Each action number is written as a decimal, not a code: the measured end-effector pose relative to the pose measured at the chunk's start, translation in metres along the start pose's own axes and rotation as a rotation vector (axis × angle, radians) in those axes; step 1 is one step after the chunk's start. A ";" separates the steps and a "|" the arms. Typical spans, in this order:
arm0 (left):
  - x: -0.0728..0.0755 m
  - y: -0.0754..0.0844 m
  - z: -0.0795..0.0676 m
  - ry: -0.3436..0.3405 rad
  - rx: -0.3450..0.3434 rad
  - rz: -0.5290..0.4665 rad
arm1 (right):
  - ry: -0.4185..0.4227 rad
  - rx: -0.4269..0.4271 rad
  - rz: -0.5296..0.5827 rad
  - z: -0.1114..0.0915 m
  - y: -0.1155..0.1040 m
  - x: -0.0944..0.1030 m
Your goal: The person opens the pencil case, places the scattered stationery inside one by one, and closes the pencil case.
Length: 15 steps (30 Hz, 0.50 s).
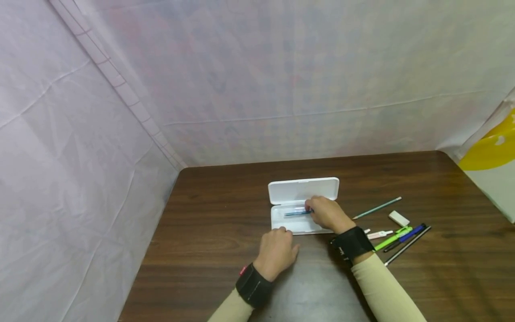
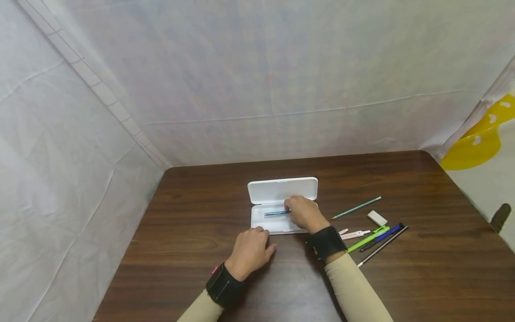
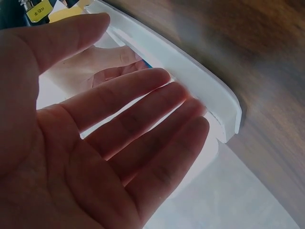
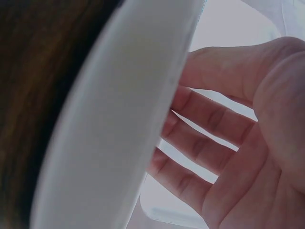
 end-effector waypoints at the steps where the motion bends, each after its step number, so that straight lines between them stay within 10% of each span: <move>1: 0.000 0.000 0.000 0.001 0.000 0.001 | -0.002 -0.003 0.003 0.000 0.000 0.000; 15: 0.000 0.001 0.001 0.011 -0.007 0.005 | 0.000 -0.011 0.010 0.000 0.003 -0.001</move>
Point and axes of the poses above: each hand's wrist, its own z-axis towards the middle knuckle, its own x-axis out of the back of the hand, y = z × x, the point moved 10 cm from there along z, towards the middle knuckle, and after that the axes turned 12 degrees about -y, right-handed, at the moved point
